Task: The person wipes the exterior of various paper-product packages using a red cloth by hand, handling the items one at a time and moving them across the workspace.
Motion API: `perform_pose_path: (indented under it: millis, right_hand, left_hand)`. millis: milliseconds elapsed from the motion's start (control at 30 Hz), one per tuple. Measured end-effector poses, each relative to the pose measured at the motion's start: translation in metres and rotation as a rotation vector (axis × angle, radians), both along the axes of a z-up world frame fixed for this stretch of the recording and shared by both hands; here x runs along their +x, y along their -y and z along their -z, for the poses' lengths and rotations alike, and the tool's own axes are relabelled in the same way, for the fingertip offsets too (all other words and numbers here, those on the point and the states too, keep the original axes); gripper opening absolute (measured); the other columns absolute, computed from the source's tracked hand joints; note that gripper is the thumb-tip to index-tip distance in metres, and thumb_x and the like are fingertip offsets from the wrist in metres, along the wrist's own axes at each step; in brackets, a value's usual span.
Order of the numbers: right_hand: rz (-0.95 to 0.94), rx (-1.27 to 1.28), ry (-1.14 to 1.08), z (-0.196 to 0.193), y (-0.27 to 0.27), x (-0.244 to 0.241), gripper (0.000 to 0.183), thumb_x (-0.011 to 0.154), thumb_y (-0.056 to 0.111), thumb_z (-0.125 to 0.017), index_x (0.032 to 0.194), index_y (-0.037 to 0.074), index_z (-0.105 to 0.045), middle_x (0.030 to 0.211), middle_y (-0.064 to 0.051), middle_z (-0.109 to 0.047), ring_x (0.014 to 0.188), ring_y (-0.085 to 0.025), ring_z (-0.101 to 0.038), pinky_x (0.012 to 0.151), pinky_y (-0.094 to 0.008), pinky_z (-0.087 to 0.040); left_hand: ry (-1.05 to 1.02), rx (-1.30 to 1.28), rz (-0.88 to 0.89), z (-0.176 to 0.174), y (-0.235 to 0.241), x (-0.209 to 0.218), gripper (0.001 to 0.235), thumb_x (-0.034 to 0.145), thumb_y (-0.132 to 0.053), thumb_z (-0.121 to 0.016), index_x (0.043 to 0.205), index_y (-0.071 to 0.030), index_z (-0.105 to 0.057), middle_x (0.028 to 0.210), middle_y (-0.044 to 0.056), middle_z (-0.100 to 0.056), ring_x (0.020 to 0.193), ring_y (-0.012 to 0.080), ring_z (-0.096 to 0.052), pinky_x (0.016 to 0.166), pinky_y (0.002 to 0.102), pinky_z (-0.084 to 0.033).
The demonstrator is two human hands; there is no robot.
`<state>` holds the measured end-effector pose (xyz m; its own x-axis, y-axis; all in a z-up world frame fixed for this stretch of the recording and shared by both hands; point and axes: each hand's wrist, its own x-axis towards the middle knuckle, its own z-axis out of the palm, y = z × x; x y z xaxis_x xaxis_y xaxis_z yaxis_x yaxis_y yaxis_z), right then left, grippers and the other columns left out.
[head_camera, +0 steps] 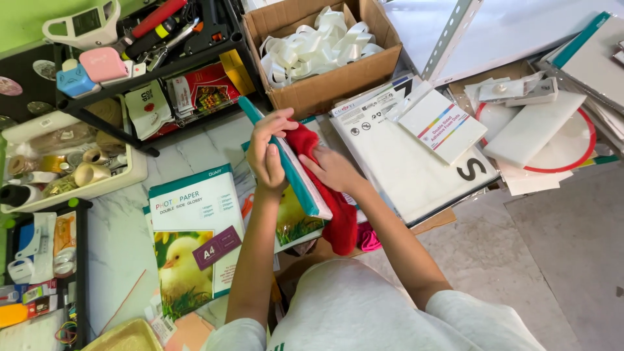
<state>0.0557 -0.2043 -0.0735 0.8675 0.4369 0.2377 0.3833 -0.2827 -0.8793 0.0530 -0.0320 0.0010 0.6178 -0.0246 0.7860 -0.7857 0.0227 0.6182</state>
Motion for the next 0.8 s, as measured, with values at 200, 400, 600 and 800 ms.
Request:
perform_pose_path:
  millis: [200, 400, 600, 800]
  right_hand:
    - [0.307, -0.457, 0.147, -0.03, 0.036, -0.045, 0.028, 0.097, 0.022, -0.056, 0.116, 0.005, -0.068, 0.114, -0.019, -0.071, 0.104, -0.039, -0.066, 0.089, -0.048, -0.054]
    - [-0.004, -0.329, 0.021, -0.028, 0.062, -0.095, 0.038, 0.083, 0.003, -0.061, 0.121, 0.005, -0.07, 0.119, -0.021, -0.07, 0.11, -0.041, -0.065, 0.091, -0.043, -0.054]
    - [0.2, 0.026, -0.132, 0.019, 0.057, -0.108, 0.028, 0.097, 0.012, -0.065, 0.123, 0.0, -0.064, 0.117, -0.02, -0.072, 0.105, -0.03, -0.069, 0.094, -0.039, -0.053]
    - [0.285, 0.074, -0.074, 0.009, 0.064, -0.105, 0.031, 0.096, 0.009, -0.064, 0.125, -0.002, -0.061, 0.118, -0.021, -0.07, 0.108, -0.032, -0.067, 0.097, -0.039, -0.052]
  left_hand:
    - [0.127, 0.091, -0.245, 0.004, 0.032, 0.015, 0.032, 0.113, -0.032, -0.046, 0.131, -0.007, -0.057, 0.146, 0.016, -0.055, 0.134, 0.0259, -0.057, 0.116, 0.038, -0.05]
    - [-0.43, 0.013, 0.138, 0.092, 0.013, 0.088, 0.058, 0.112, -0.028, -0.048, 0.16, -0.008, -0.022, 0.165, 0.016, -0.03, 0.154, 0.0242, -0.028, 0.126, 0.037, -0.021]
    - [-0.769, 0.121, 0.229, 0.217, 0.015, 0.12, 0.052, 0.104, -0.034, -0.063, 0.144, -0.003, -0.051, 0.107, 0.002, -0.067, 0.094, 0.0079, -0.06, 0.084, 0.023, -0.049]
    - [-0.763, 0.188, 0.072, 0.173, -0.001, 0.094, 0.048, 0.103, -0.04, -0.064, 0.132, -0.002, -0.058, 0.083, -0.003, -0.063, 0.072, 0.0034, -0.053, 0.063, 0.022, -0.043]
